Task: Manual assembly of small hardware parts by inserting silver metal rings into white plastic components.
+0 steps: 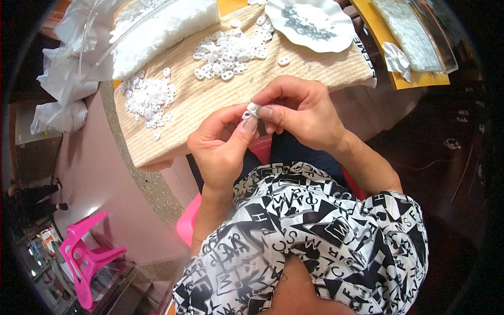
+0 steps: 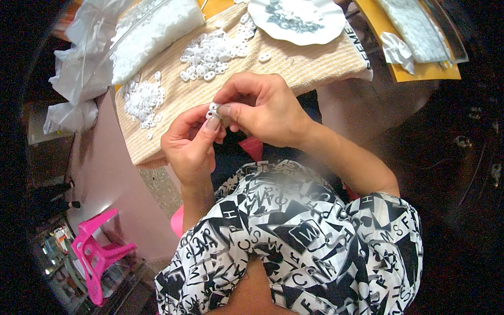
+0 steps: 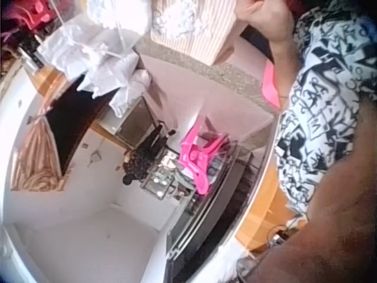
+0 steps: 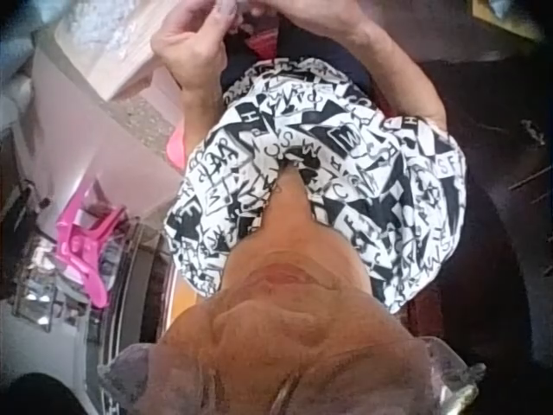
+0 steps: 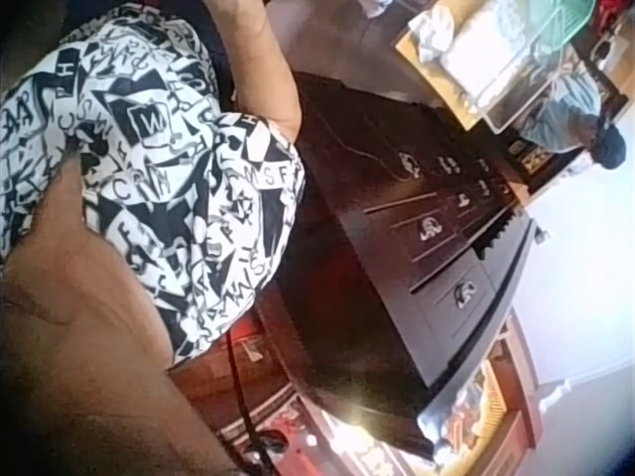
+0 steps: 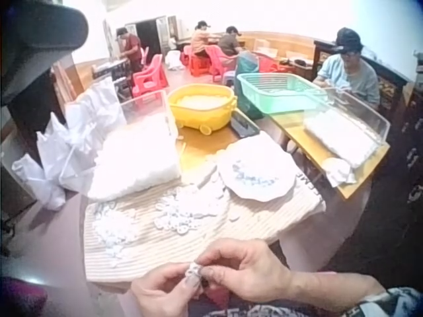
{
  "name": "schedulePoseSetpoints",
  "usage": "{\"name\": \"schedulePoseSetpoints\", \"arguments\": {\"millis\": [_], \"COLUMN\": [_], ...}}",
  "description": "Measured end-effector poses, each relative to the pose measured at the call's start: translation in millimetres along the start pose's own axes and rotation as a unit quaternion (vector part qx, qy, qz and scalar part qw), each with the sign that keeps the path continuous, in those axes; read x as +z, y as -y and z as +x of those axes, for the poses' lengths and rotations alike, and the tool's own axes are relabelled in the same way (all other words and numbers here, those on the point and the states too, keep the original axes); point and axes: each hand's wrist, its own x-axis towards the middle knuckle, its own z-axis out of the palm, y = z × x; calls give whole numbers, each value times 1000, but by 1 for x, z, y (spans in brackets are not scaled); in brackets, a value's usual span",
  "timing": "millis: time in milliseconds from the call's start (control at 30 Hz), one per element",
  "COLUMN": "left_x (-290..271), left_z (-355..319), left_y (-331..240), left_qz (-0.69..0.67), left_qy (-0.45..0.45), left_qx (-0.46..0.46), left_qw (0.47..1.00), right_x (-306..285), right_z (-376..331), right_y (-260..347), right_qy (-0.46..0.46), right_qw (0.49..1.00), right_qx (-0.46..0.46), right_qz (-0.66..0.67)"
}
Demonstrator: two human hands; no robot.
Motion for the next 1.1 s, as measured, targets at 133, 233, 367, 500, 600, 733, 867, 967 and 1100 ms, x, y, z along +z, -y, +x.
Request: {"name": "schedulePoseSetpoints", "arguments": {"millis": [133,233,367,500,600,733,867,967,1100], "left_x": [-1,-2,-10,-11,-12,-11,-10,-9,-11], "left_z": [3,5,7,9,10,12,11,11,10], "left_y": [0,4,11,12,13,15,17,18,20], "left_qz": [-48,-53,-58,-28,-22,-13,-18,-13,-11], "left_qy": [33,44,79,99,106,107,106,108,111], "left_qx": [17,54,71,109,130,153,163,178,179], "left_qw": [998,996,993,989,986,982,981,978,977], "right_x": [0,-3,-4,-6,-6,-5,-5,-3,-5], "right_z": [2,2,1,1,2,2,2,1,1], "right_y": [0,0,3,2,3,0,-2,1,-1], "right_qy": [-9,5,17,29,36,29,31,25,51], "right_qw": [999,997,996,995,993,995,997,997,997], "right_qx": [11,30,46,45,54,40,21,24,24], "right_qz": [51,74,76,86,95,87,69,63,57]}}
